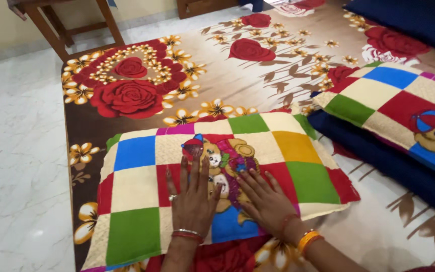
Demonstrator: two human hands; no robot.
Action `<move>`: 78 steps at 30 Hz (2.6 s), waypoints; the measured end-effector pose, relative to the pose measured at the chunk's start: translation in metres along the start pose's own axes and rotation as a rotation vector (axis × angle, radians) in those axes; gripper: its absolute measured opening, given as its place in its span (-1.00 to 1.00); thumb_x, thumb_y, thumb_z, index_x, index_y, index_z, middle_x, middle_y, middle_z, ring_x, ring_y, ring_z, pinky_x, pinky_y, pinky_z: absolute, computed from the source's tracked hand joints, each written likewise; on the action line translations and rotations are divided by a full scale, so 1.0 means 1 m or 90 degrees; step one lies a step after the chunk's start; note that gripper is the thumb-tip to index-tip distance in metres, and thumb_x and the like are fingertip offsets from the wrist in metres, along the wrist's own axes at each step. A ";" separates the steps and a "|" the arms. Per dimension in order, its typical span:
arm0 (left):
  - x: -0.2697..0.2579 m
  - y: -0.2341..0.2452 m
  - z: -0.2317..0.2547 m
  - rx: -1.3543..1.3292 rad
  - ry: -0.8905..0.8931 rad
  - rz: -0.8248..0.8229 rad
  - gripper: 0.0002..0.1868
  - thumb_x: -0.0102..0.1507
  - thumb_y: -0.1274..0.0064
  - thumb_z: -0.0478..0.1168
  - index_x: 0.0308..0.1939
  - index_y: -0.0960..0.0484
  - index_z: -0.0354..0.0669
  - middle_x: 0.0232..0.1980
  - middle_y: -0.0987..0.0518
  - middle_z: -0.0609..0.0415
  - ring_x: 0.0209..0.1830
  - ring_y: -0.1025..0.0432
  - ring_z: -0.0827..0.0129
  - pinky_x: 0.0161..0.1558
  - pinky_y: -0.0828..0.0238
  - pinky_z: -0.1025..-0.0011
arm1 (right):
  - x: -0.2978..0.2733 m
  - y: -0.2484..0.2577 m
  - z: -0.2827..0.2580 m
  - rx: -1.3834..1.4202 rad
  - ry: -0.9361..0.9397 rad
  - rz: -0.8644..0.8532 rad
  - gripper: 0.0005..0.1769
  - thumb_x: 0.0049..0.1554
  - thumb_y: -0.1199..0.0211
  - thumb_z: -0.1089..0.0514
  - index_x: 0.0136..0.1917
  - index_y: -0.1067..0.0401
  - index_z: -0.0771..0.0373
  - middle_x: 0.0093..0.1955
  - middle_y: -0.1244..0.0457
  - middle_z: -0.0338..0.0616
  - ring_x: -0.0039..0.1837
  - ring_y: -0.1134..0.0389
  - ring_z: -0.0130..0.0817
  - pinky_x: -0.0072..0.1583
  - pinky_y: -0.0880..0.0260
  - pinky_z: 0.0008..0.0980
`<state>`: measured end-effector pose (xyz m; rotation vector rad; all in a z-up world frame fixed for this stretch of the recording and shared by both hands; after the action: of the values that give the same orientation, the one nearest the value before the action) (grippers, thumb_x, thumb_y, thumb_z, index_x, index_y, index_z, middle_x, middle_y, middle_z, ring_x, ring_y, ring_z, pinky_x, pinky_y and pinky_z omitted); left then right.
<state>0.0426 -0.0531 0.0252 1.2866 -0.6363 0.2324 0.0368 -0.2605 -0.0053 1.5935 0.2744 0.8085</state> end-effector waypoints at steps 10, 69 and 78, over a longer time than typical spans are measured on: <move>0.016 -0.056 0.086 0.005 0.027 -0.242 -0.25 0.36 0.28 0.25 0.53 -0.08 -0.03 0.61 -0.01 -0.03 0.64 0.21 0.12 0.51 0.53 -0.23 | -0.039 0.041 0.107 0.141 -0.195 0.244 -0.31 0.38 0.09 -0.08 0.65 0.07 0.22 0.70 0.12 0.06 0.74 0.21 -0.01 0.63 0.25 0.12; 0.098 -0.115 0.058 0.069 0.057 -0.265 -0.24 0.33 0.44 0.21 0.55 -0.13 -0.03 0.63 -0.03 -0.07 0.64 0.19 0.03 0.43 0.47 -0.21 | 0.199 -0.062 0.208 0.072 -0.160 -0.261 -0.51 0.43 0.29 -0.10 0.50 -0.15 0.10 0.53 -0.09 -0.01 0.56 -0.07 0.08 0.50 -0.04 0.32; 0.093 -0.118 0.056 0.043 0.034 -0.176 -0.27 0.34 0.41 0.21 0.49 -0.16 -0.08 0.60 -0.09 -0.11 0.57 0.12 0.02 0.44 0.43 -0.23 | 0.115 -0.102 0.235 -0.001 -0.417 -0.181 -0.16 0.23 0.20 -0.38 0.61 -0.01 0.11 0.66 0.20 0.12 0.67 0.20 0.07 0.51 0.27 0.24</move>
<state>0.1597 -0.1567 -0.0112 1.4127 -0.4027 0.0605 0.2970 -0.3522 -0.0593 1.6800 0.0220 0.0476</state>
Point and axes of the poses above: each hand's wrist, its own x-axis towards the middle knuckle, its own y-axis out of the back of the hand, z = x × y, the point moved 3 cm from there along x, towards the middle knuckle
